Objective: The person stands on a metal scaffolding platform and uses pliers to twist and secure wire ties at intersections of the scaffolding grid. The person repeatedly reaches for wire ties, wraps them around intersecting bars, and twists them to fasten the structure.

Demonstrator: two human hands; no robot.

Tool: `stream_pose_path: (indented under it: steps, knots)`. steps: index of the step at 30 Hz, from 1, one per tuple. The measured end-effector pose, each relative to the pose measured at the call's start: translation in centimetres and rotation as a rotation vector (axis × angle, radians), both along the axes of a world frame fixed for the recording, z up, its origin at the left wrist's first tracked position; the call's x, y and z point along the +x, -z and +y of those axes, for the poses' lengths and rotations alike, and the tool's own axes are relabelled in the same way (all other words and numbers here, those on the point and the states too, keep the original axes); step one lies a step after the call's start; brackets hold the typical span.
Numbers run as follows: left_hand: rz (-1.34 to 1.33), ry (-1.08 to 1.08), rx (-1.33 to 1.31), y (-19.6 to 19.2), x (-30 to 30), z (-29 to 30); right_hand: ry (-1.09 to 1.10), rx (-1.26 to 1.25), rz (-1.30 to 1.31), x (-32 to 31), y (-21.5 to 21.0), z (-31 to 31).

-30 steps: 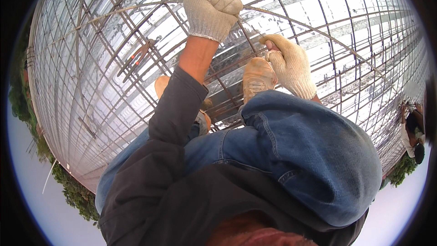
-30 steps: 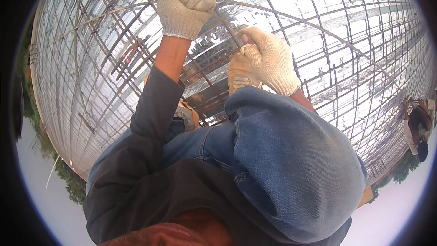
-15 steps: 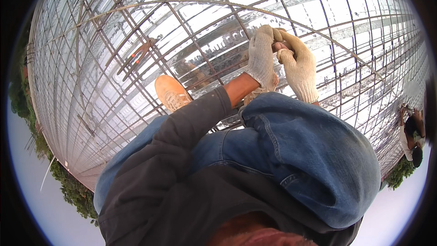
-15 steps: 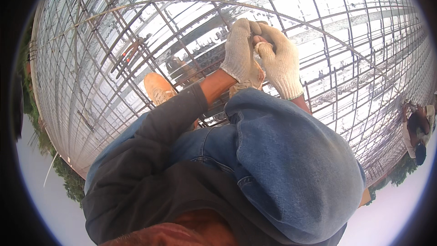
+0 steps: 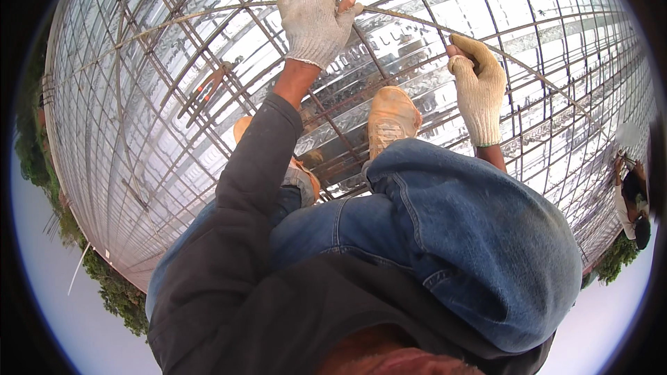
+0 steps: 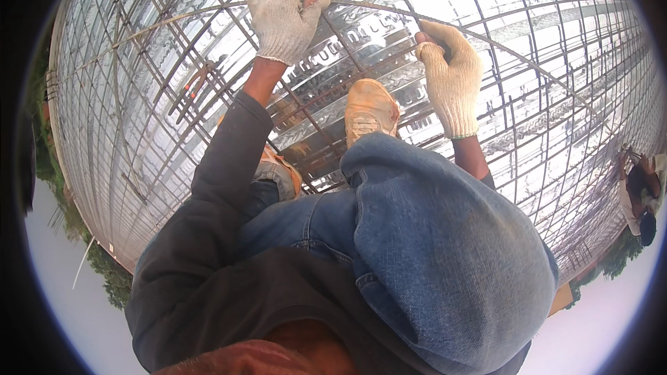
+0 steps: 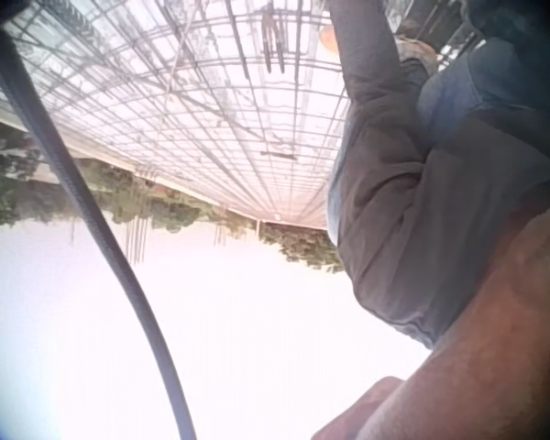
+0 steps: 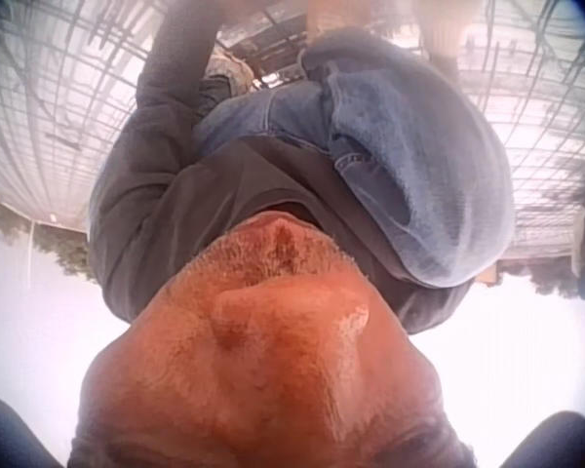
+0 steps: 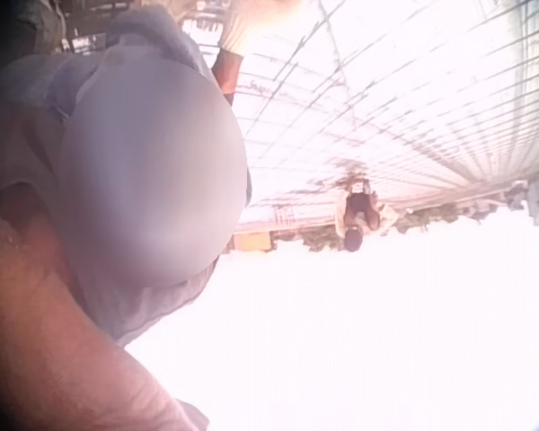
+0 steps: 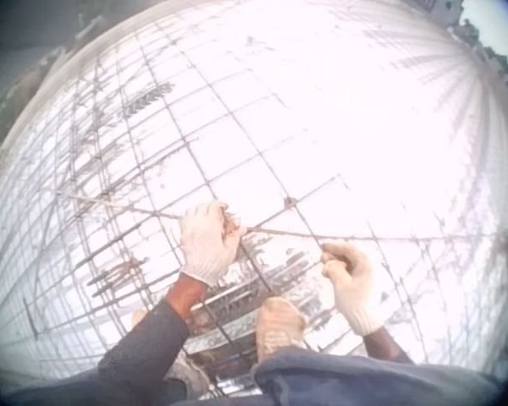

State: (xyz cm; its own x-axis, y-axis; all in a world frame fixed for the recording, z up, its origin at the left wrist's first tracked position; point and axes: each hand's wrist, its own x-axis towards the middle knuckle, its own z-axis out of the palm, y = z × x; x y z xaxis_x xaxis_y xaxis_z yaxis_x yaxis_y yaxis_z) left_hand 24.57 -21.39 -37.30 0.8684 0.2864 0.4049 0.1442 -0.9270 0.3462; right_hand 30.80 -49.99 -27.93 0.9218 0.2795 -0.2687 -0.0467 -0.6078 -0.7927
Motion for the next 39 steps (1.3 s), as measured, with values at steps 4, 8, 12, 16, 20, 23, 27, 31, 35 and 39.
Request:
stream_pose_path:
  steps: [4,8,12,16,20,23,27,31,35,39]
  knots:
    - [0.41,0.092,0.025,0.4,-0.2,2.5,-0.021,0.019,0.043,-0.7,1.2,0.4]
    - [0.501,0.083,-0.048,-1.2,0.4,1.5,-0.064,0.069,0.008,-0.9,3.0,1.2]
    - [0.441,0.048,-0.047,-1.0,-0.3,1.7,-0.1,0.078,-0.027,-0.5,2.0,3.6]
    - [0.405,0.049,-0.074,-0.7,-0.2,1.8,-0.113,0.08,-0.169,1.1,3.6,4.6]
    - [0.385,0.071,-0.064,-0.4,0.1,1.7,-0.153,0.048,-0.241,3.0,5.8,5.4]
    - [0.43,0.067,-0.082,-0.5,0.3,1.6,-0.134,0.014,-0.267,3.5,6.9,5.3]
    - [0.413,0.059,-0.029,0.1,0.2,1.7,0.1,0.03,-0.192,3.0,5.8,1.9]
    - [0.35,0.081,0.012,1.3,0.0,1.9,0.175,-0.145,-0.283,2.8,2.0,-1.9]
    - [0.293,0.043,0.075,1.7,-0.9,2.2,0.109,-0.226,-0.228,3.8,-0.1,-3.5]
    - [0.176,-0.03,0.009,1.9,0.2,-0.4,0.027,-0.375,-0.233,4.7,-1.5,-3.9]
